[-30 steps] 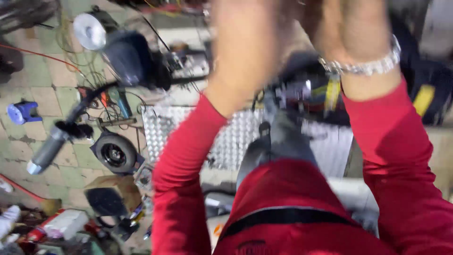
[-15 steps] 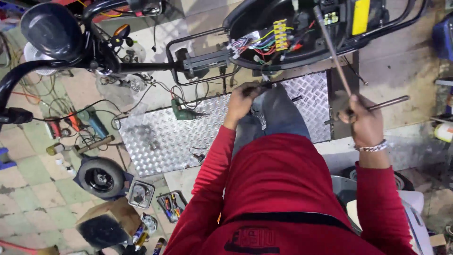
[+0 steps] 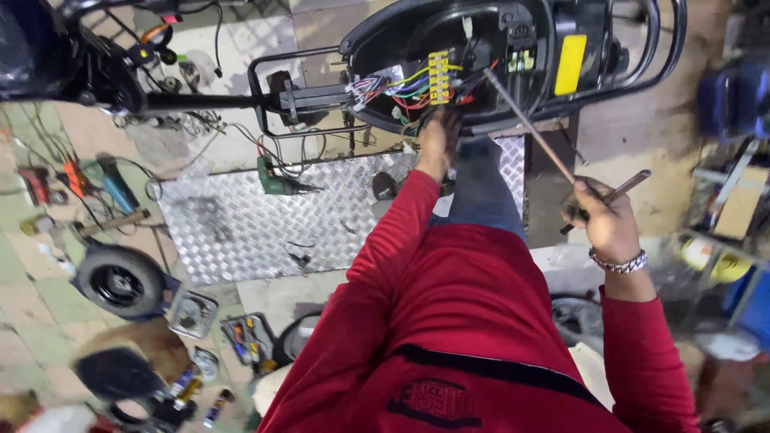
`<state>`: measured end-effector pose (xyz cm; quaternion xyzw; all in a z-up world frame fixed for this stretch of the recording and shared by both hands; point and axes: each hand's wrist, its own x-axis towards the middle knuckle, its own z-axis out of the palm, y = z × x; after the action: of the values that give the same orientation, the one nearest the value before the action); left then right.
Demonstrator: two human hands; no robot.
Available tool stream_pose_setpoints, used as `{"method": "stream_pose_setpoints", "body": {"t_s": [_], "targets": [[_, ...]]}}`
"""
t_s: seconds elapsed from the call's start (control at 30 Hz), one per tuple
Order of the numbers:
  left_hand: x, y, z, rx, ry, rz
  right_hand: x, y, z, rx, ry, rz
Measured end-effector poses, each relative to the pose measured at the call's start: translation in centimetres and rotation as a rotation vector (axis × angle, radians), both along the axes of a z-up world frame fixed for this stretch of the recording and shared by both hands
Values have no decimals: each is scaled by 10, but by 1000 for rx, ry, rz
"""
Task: Connecting and organizing electrical wires into a terminal block on a motorcycle in a repair shop.
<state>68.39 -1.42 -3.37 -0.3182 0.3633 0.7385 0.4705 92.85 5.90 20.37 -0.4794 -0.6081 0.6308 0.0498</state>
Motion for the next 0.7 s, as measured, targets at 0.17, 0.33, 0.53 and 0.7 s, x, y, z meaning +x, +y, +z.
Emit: {"method": "stream_pose_setpoints", "body": {"t_s": [0.17,0.33,0.53,0.7], "targets": [[17,34,-80,-401,-30,246,-18,88,-20,-32,-129,182],[21,50,-9,-290,-1,500,-47,162,-27,-133,-101,433],[17,73,-20,-311,147,738,-83,213,-21,-123,-194,661],[7,57,-39,-481,380,459,-116,218,-11,71,-231,796]]}}
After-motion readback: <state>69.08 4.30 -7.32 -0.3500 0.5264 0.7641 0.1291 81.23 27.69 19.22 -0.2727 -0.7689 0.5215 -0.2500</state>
